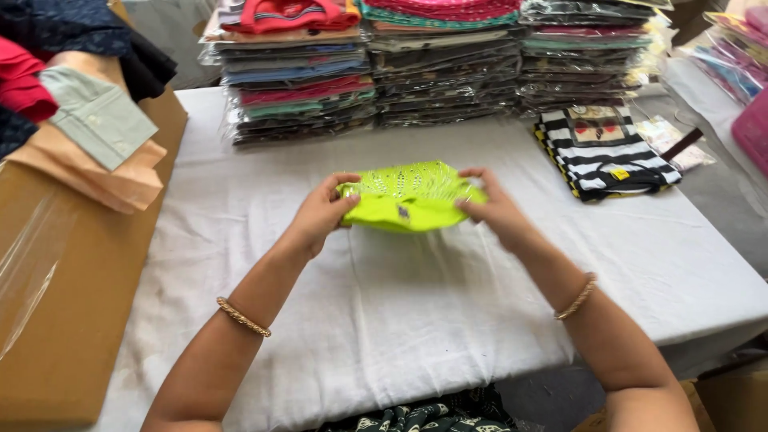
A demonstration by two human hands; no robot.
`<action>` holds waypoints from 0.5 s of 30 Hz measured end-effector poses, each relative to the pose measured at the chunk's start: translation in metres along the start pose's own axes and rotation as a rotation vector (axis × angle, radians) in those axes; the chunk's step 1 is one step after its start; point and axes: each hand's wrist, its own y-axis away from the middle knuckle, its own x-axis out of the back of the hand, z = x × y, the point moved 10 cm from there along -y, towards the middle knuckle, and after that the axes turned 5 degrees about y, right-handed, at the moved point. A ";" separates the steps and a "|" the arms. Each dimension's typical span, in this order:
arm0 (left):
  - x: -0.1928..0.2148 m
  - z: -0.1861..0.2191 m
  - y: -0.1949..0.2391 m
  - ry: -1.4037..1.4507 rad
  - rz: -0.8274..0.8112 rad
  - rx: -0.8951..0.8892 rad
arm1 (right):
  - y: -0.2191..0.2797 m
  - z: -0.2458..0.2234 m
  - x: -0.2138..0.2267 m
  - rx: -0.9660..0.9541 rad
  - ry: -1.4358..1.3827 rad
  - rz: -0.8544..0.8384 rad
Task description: The person folds several garments on a white table surface. They start with a yellow and black striped shirt, followed by a black and white striped shirt, a neon green long-sleeved shirt, and finally a pink and white striped top. Each item is folded neatly and stacked on the table.
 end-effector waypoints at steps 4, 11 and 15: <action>-0.075 0.099 0.021 0.090 -0.106 -0.145 | 0.036 -0.073 0.087 0.120 -0.107 0.137; -0.225 0.104 -0.071 0.120 -0.322 -0.273 | 0.047 -0.096 0.241 0.162 -0.080 0.454; -0.290 0.095 -0.140 0.202 -0.368 -0.466 | 0.030 -0.074 0.325 0.258 -0.071 0.587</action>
